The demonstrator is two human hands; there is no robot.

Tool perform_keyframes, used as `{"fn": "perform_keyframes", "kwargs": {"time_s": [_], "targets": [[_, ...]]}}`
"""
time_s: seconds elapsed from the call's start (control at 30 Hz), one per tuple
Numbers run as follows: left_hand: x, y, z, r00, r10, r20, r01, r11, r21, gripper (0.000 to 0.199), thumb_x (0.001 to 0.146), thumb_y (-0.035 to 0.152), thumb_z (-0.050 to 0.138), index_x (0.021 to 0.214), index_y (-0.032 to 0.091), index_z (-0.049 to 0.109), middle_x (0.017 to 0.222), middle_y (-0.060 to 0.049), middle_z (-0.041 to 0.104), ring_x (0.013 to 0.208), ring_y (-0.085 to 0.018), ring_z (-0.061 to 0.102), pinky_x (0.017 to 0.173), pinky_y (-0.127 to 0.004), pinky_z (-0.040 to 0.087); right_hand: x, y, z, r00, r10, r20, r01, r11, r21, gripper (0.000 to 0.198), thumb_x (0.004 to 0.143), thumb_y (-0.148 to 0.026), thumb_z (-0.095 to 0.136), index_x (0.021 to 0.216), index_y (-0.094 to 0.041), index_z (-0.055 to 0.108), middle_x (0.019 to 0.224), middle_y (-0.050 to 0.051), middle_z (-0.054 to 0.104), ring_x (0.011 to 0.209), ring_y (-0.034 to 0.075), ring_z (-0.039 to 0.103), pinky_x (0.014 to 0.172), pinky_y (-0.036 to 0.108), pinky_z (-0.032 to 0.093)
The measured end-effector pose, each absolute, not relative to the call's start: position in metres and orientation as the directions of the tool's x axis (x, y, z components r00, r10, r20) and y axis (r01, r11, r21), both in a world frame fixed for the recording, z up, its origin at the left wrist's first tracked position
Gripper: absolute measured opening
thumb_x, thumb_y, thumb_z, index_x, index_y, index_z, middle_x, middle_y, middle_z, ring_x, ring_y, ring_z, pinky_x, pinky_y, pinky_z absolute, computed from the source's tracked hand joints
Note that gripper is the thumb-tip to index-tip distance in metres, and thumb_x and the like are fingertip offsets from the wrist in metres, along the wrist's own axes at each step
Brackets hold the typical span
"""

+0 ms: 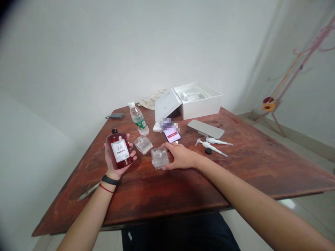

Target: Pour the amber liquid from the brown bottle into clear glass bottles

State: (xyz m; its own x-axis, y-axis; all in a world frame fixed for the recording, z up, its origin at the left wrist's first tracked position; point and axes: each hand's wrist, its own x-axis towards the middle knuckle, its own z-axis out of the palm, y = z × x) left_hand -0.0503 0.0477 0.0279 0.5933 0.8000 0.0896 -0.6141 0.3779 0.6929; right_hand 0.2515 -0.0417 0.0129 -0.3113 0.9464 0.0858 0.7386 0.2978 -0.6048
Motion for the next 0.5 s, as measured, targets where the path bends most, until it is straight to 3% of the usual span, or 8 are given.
{"fn": "perform_keyframes", "kwargs": {"time_s": [0.23,0.5], "targets": [[-0.0501,0.0491,0.0258,0.594,0.8,0.088,-0.619,0.384,0.685,0.086,0.094,0.082,0.066,0.15,0.016,0.065,0.102,-0.013,0.082,0.072,-0.028,0.074,0.065,-0.04,0.06,0.2513,-0.042,0.0134,-0.303,0.949,0.084,0.744,0.291,-0.601,0.087,0.073,-0.055,0.092,0.144,-0.02,0.057,0.14,0.018,0.072,0.13,0.043,0.069,0.111,0.052,0.051],[-0.0508,0.0489,0.0262,0.6,0.796,0.087,-0.624,0.396,0.674,0.085,0.095,0.081,0.063,0.149,0.016,0.065,0.106,-0.014,0.082,0.071,-0.028,0.074,0.064,-0.042,0.061,0.2505,-0.0435,0.0157,-0.293,0.951,0.097,0.745,0.291,-0.601,0.081,0.073,-0.052,0.092,0.14,-0.021,0.059,0.136,0.017,0.075,0.124,0.042,0.071,0.107,0.05,0.052]]}}
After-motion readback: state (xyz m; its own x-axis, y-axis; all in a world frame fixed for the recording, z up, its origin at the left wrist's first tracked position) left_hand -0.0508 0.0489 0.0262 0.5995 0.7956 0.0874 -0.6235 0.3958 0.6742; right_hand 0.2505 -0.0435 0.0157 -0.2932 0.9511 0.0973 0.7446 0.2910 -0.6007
